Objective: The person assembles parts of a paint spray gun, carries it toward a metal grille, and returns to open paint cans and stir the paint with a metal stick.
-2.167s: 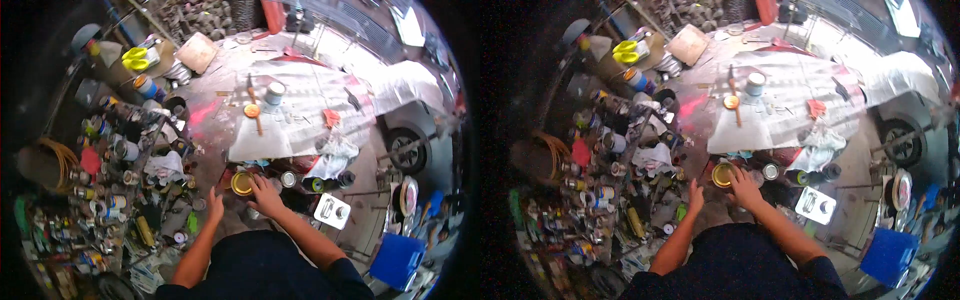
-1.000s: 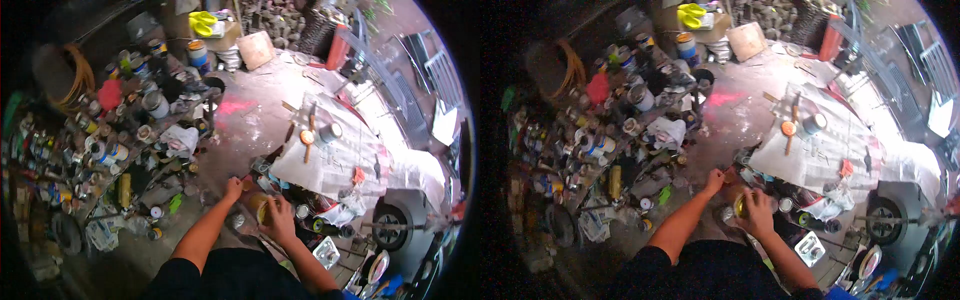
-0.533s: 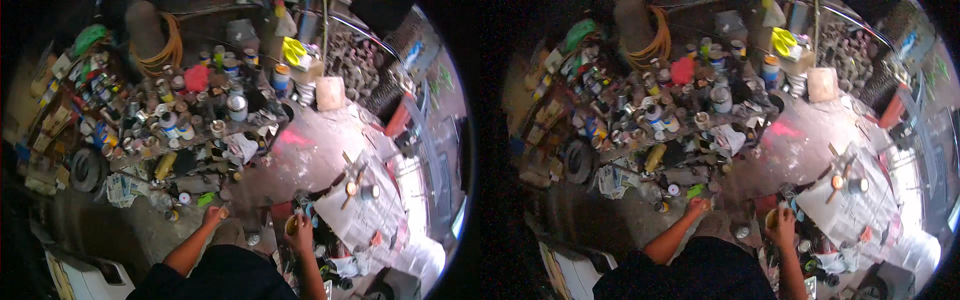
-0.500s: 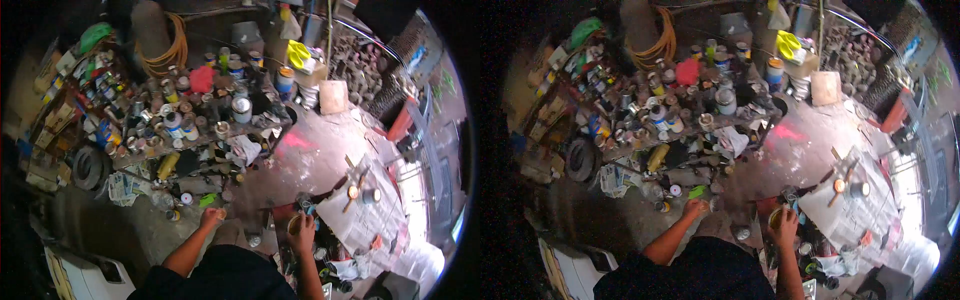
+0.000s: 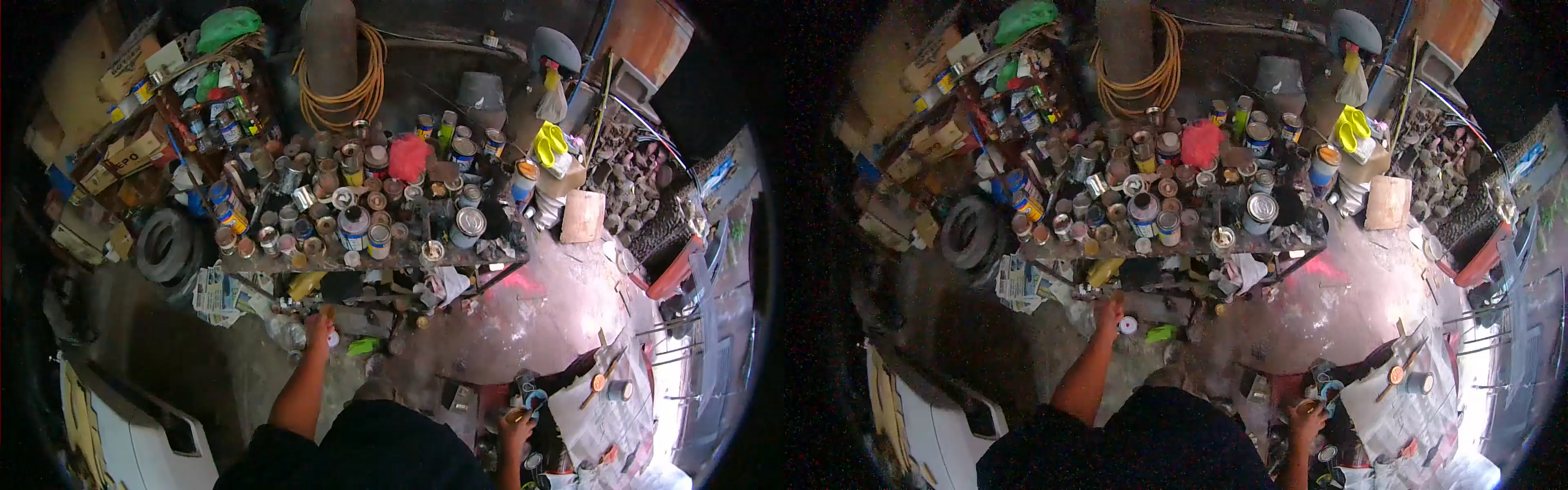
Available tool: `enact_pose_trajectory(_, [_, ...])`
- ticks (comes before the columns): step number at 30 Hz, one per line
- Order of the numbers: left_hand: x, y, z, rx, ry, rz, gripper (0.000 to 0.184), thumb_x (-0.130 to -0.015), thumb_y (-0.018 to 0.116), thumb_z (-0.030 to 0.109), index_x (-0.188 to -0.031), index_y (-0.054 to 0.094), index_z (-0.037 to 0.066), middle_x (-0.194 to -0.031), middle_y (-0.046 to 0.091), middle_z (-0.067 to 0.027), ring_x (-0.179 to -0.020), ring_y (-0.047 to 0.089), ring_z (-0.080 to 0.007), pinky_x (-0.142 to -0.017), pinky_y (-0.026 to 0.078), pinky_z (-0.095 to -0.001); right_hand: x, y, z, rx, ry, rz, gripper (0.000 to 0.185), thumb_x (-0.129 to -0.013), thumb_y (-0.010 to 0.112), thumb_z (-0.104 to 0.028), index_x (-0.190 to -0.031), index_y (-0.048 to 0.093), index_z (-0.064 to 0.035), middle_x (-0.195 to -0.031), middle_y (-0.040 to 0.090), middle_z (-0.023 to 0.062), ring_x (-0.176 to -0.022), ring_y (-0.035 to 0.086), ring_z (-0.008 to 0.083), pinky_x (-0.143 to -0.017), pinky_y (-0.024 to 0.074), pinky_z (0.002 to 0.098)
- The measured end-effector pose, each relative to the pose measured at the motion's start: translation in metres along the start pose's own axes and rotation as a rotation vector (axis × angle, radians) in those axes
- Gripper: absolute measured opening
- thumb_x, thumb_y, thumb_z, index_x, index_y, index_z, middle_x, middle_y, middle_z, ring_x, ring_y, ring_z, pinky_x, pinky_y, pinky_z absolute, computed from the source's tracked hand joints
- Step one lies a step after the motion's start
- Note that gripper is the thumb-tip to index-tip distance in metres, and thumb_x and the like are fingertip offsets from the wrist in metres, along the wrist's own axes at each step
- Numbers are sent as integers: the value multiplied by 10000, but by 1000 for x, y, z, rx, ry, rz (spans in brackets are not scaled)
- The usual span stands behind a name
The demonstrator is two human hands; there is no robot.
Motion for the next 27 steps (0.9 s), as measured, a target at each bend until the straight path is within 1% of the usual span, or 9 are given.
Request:
enact_pose_trajectory(3, [-73,16,5,220,-13,73,112,-944,640,195,-888,600,106,-757,590,-17,-593,543,-107,-475,409,-261,-10,32,26,22,143,91,1089,-715,864,-477,-1535,283,-57,-1455,359,323,-1294,445,524,-1063,429,565])
enact_pose_trajectory(4, [-72,34,32,181,-6,-5,82,-945,644,188,-917,597,126,-774,579,-6,-623,542,-105,-520,427,-248,-12,38,34,-50,104,107,1122,-711,868,-508,-1539,272,-40,-1499,318,336,-1344,412,522,-1087,411,565])
enact_pose_trajectory(7, [-127,68,39,253,-99,123,185,-937,704,269,-1000,612,121,-646,515,9,-518,501,-120,-447,422,-246,-11,40,36,-79,83,139,1047,-726,829,-434,-1515,298,4,-1447,363,344,-1285,451,521,-1076,414,562])
enact_pose_trajectory(10, [-155,93,48,304,-62,32,70,-941,645,162,-957,593,118,-764,564,-9,-636,537,-119,-561,450,-247,-10,40,37,-47,-68,243,1029,-692,860,-413,-1485,345,-4,-1440,390,328,-1289,451,511,-1082,415,554])
enact_pose_trajectory(13, [-146,108,52,531,-204,454,103,-950,651,183,-941,587,102,-744,542,-11,-633,531,-132,-577,452,-248,-27,46,55,-38,-82,183,1017,-646,887,-415,-1446,400,-17,-1425,402,319,-1282,454,507,-1078,415,559])
enact_pose_trajectory(17, [-182,115,35,443,-127,208,150,-958,657,208,-1021,594,87,-760,532,-41,-658,537,-174,-599,455,-278,-27,26,36,-2,7,-2,974,-589,912,-428,-1382,472,-71,-1388,419,300,-1264,458,509,-1059,414,582])
enact_pose_trajectory(20, [-183,118,40,351,-91,232,197,-952,661,238,-1038,601,72,-829,556,-74,-719,557,-207,-649,458,-321,-39,37,44,65,-59,19,950,-568,924,-416,-1359,485,-124,-1357,427,281,-1245,461,511,-1040,418,591])
enact_pose_trajectory(23, [-181,117,49,192,-1,253,245,-945,665,268,-1056,607,57,-898,580,-107,-781,577,-241,-698,461,-364,-65,72,89,184,-85,-138,1018,-621,908,-361,-1495,410,-207,-1422,416,292,-1343,390,478,-1094,351,581])
enact_pose_trajectory(27, [-175,109,58,-161,235,264,311,-937,671,308,-1079,616,36,-990,612,-151,-863,604,-286,-765,465,-420,-41,43,57,113,-62,-139,1056,-618,923,-291,-1517,373,-231,-1442,396,300,-1348,384,487,-1102,342,585])
Point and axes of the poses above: each hand's wrist, its own x-axis away from the middle knuckle, its own y-axis out of the palm, z = x × y, the point moved 7 cm from there along -x, towards the middle knuckle
